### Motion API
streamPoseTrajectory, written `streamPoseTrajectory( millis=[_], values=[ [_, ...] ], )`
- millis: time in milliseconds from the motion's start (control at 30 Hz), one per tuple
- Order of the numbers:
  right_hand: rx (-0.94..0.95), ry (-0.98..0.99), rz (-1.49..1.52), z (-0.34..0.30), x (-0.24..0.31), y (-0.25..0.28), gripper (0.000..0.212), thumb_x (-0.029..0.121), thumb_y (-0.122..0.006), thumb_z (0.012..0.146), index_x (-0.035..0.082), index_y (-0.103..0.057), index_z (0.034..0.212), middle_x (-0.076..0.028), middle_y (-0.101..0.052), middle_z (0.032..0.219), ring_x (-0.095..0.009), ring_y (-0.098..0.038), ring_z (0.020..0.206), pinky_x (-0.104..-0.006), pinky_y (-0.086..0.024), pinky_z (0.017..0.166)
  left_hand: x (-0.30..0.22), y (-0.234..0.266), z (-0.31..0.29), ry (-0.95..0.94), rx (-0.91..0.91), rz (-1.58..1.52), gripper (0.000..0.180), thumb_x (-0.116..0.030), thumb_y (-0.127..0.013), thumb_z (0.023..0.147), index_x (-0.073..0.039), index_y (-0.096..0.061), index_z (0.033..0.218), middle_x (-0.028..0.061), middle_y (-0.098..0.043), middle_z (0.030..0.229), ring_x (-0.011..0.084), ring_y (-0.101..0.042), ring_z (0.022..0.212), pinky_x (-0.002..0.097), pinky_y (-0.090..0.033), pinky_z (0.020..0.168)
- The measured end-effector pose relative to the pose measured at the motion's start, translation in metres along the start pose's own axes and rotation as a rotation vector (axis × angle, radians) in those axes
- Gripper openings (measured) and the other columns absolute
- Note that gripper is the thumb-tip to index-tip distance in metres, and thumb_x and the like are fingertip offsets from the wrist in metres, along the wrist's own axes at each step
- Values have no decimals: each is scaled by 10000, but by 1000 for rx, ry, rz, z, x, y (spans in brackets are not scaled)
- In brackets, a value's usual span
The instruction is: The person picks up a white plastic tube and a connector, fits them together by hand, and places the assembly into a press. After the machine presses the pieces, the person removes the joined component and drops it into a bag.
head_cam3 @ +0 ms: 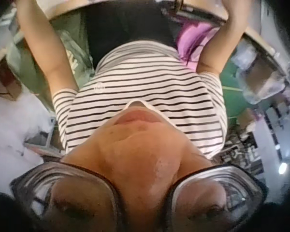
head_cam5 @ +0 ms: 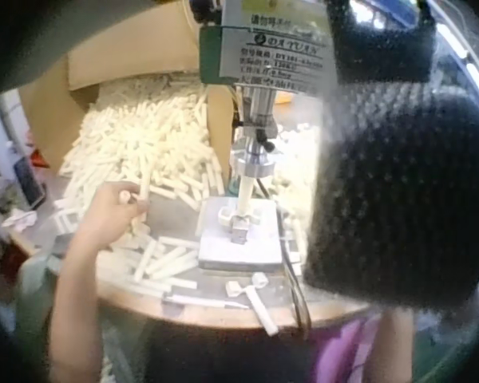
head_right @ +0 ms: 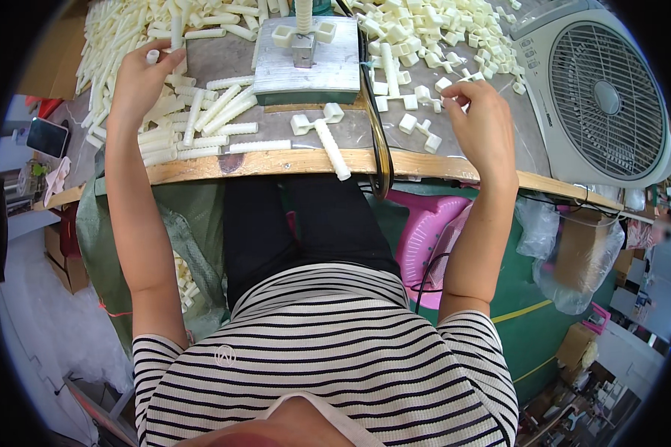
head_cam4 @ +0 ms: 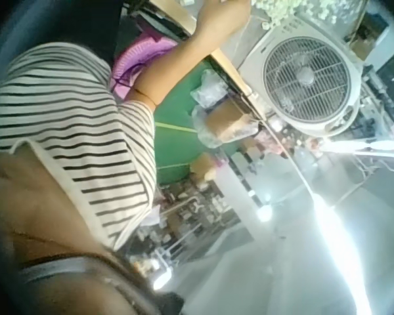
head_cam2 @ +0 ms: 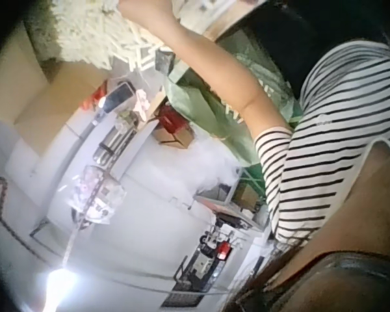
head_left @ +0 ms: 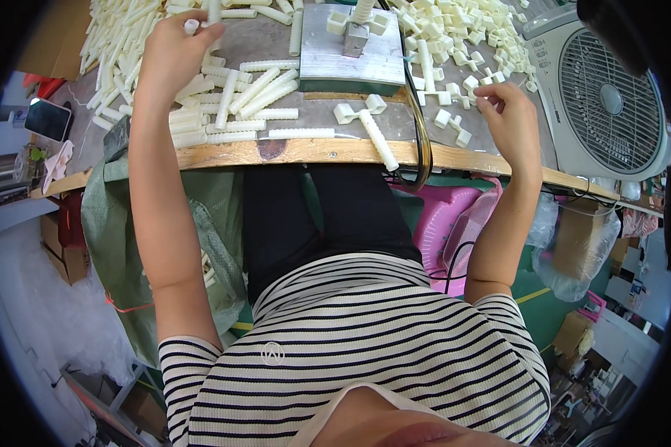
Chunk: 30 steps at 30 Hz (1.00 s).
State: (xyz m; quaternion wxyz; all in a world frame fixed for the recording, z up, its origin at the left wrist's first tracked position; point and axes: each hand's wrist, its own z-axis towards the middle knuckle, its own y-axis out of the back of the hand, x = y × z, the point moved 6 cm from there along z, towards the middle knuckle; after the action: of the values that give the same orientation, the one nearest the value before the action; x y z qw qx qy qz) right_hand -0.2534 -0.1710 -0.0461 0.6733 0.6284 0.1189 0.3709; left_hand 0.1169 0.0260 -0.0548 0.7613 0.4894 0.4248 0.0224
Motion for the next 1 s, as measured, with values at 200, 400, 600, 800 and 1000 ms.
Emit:
streamPoseTrajectory(
  millis=[200,400,600,800,1000],
  values=[
    [-58,210,-289,-4,0,-33,189,125,-669,756,32,-662,921,-114,-598,1057,-299,-541,1004,-407,-409,867,-77,-36,-59,-56,430,-996,272,-156,-594,863,8,-568,1078,140,-671,982,3,-339,532,139,-292,472],
    [-125,248,868,-3,55,-26,161,107,-619,869,10,-515,944,-86,-614,834,-161,-585,709,-272,-463,629,-96,-69,-77,3,444,-1265,226,-80,-609,855,2,-557,1060,120,-658,923,17,-353,525,162,-299,468],
    [-130,428,1157,-15,122,-48,227,134,-420,977,33,-381,1176,-53,-549,728,-65,-471,586,-178,-373,511,-109,-79,-95,86,294,-1456,202,-30,-627,841,-13,-539,1022,-6,-544,653,38,-389,500,184,-291,460],
    [123,273,1249,-12,129,-49,397,326,-308,1007,-18,-386,1190,-36,-503,601,-59,-412,457,-189,-357,439,-105,-76,-99,74,258,-1437,210,-74,-630,847,-12,-547,1030,-20,-535,674,32,-389,526,182,-290,475],
    [202,281,1479,0,111,-44,322,339,-360,1003,43,-469,1064,-70,-517,658,-79,-429,455,-211,-382,433,-111,-74,-106,-108,652,-1098,331,-274,-494,940,20,-623,1020,-25,-494,653,35,-400,552,188,-308,496]
  ],
)
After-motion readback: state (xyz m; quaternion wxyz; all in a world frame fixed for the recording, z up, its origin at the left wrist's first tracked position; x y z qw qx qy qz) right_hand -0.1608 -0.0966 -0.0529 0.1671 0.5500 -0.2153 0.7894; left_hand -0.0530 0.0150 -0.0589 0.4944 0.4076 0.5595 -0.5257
